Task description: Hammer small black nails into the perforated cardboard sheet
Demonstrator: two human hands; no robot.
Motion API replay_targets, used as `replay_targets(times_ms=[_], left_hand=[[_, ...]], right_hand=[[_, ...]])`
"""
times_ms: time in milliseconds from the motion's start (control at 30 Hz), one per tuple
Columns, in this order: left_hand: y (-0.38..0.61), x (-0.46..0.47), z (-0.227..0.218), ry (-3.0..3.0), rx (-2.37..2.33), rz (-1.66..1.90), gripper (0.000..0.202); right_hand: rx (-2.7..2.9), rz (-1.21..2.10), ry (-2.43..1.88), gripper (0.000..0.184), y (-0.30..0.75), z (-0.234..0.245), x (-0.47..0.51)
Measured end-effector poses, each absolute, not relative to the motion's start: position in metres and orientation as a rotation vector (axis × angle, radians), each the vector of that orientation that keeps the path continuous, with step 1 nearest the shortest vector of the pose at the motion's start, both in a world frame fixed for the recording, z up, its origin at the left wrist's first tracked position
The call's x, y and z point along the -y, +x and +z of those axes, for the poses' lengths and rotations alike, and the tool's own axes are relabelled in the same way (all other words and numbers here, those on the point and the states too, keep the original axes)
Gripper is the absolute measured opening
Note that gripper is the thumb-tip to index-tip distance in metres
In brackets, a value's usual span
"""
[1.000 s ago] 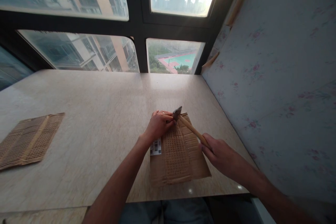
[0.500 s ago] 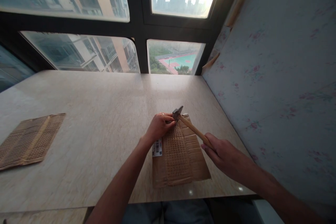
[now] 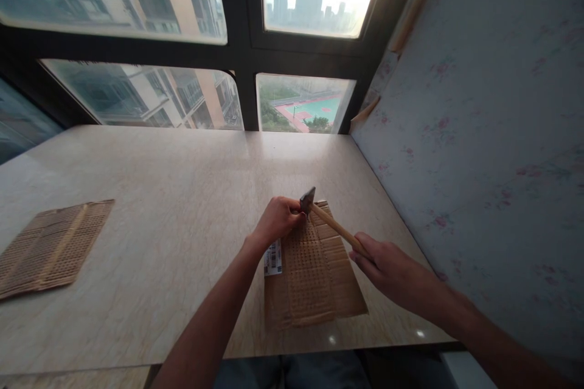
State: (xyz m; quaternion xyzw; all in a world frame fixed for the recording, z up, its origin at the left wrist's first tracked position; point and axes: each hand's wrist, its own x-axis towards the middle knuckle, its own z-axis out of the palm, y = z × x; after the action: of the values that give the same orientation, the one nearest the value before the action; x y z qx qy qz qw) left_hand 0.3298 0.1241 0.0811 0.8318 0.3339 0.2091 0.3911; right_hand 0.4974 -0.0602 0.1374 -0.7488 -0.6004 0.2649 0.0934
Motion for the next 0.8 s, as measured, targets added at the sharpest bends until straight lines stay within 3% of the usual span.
replay_targets(times_ms=[800], left_hand=[[0.331,-0.1286,0.0771,1.995,-0.884,0.481,0.019]], right_hand=[[1.764,0.808,-2.207,0.019,0.5023,0.1372,0.0542]])
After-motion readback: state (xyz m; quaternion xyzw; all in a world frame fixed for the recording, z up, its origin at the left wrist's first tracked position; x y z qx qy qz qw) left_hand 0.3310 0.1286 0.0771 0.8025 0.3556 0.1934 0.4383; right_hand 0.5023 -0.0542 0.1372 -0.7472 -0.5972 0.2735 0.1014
